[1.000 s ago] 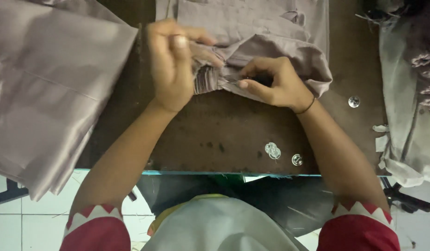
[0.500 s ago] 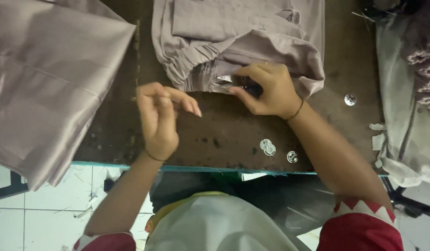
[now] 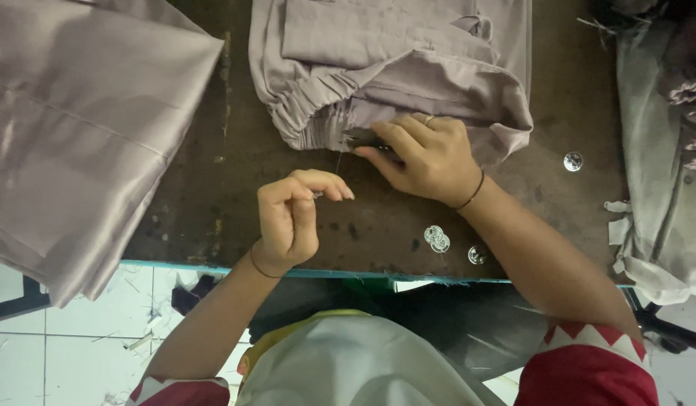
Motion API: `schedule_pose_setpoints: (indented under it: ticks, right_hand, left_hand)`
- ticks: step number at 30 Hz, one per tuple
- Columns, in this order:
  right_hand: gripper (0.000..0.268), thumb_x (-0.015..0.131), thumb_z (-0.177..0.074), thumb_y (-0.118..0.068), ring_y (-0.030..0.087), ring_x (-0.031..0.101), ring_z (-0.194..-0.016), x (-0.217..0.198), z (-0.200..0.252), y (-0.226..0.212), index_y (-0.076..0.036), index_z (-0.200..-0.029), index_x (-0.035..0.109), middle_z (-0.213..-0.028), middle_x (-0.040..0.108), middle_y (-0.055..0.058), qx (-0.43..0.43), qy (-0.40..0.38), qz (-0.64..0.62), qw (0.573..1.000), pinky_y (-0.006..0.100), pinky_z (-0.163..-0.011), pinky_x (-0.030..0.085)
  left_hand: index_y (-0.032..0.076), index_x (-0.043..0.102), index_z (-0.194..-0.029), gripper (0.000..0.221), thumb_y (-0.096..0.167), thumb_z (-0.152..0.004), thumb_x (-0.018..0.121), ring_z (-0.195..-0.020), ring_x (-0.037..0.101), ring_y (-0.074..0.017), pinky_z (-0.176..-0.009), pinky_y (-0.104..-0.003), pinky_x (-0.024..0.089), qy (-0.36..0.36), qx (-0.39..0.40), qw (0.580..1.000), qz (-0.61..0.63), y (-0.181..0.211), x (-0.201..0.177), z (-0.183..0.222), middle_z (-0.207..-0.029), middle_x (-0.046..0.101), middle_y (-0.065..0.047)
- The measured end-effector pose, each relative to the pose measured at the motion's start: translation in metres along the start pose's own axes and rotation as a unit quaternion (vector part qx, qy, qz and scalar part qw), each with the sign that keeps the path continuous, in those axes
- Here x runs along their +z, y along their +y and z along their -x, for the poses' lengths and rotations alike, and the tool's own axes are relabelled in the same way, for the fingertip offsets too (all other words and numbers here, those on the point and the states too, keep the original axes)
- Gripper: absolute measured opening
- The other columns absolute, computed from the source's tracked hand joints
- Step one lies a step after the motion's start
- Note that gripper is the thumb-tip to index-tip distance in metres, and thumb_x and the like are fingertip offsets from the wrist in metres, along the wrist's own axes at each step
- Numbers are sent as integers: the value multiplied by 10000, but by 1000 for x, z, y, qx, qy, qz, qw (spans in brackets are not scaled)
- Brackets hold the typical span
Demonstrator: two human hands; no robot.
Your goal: Folding satin garments and trimming loose threads using thread snips
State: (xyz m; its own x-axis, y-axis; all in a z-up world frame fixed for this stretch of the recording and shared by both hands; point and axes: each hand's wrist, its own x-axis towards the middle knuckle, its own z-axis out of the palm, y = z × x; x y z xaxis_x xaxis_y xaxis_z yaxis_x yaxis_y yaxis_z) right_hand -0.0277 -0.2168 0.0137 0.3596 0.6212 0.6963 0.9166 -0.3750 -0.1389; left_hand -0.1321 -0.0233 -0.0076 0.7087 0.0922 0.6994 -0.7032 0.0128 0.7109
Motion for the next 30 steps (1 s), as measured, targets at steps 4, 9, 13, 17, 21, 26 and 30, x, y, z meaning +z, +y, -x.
schedule_pose_setpoints:
  ticks: [4, 9, 13, 17, 21, 26, 30]
  right_hand:
    - [173, 777, -938, -193, 238, 655, -585, 5, 5, 1, -36, -997, 732, -765, 662, 92, -3, 5, 5, 1000, 324, -547, 541]
    - [117, 776, -941, -149, 247, 652, -564, 0, 2, 1, -41, -957, 734, -702, 631, 78, 27, -4, -8, 1000, 338, -523, 537]
    - [183, 831, -940, -204, 292, 685, -628, -7, 16, 25, -47, -1000, 757, -728, 672, 71, 121, 22, -67, 990, 361, -574, 549]
    - [344, 674, -1083, -232, 264, 709, -719, -26, 23, 51, 110, -1051, 683, -866, 722, 191, 145, 52, -89, 984, 347, -590, 573]
    - [389, 693, -1111, -307, 223, 613, -776, -37, 23, 50, 81, -1087, 683, -869, 649, 121, 238, 32, -113, 964, 330, -684, 463]
    - [310, 754, -1064, -219, 168, 538, -731, -36, 21, 44, 42, -1170, 624, -905, 610, 92, 259, -13, -217, 941, 288, -624, 418]
    - [223, 788, -1032, -97, 150, 546, -867, -24, 17, 37, 33, -1140, 642, -987, 625, 73, 306, -25, -226, 924, 290, -754, 457]
  left_hand:
    - [-19, 415, -984, 151, 75, -1092, 368, -759, 732, -347, -678, -391, 610, 2, -5, 1000, -2, 2, 0, -1, -811, 663, -172]
    - [1, 506, -850, 258, 76, -1070, 395, -716, 745, -304, -621, -357, 612, -18, -43, 999, -24, 2, -5, -3, -759, 695, -140]
    - [-4, 617, -1023, 221, 153, -1063, 466, -696, 714, -271, -622, -356, 602, 27, -14, 995, -99, 47, -41, 35, -805, 714, -131]
    - [87, 629, -953, 224, 253, -1000, 486, -754, 670, -234, -727, -362, 523, -128, -387, 841, -356, 126, -128, 99, -831, 691, -74]
    - [476, 585, -1433, 592, 701, -958, 312, -1391, 633, -196, -1208, -371, 473, -322, -787, 260, -458, 187, -187, 98, -1503, 602, 130]
    - [550, 640, -1331, 583, 765, -907, 303, -1413, 569, -49, -1243, -300, 417, -319, -739, 250, -538, 196, -136, 6, -1502, 496, 344]
    - [157, 787, -918, 234, 325, -962, 629, -779, 717, -151, -661, -336, 543, -383, -253, 809, -368, 147, -84, -36, -907, 767, 28]
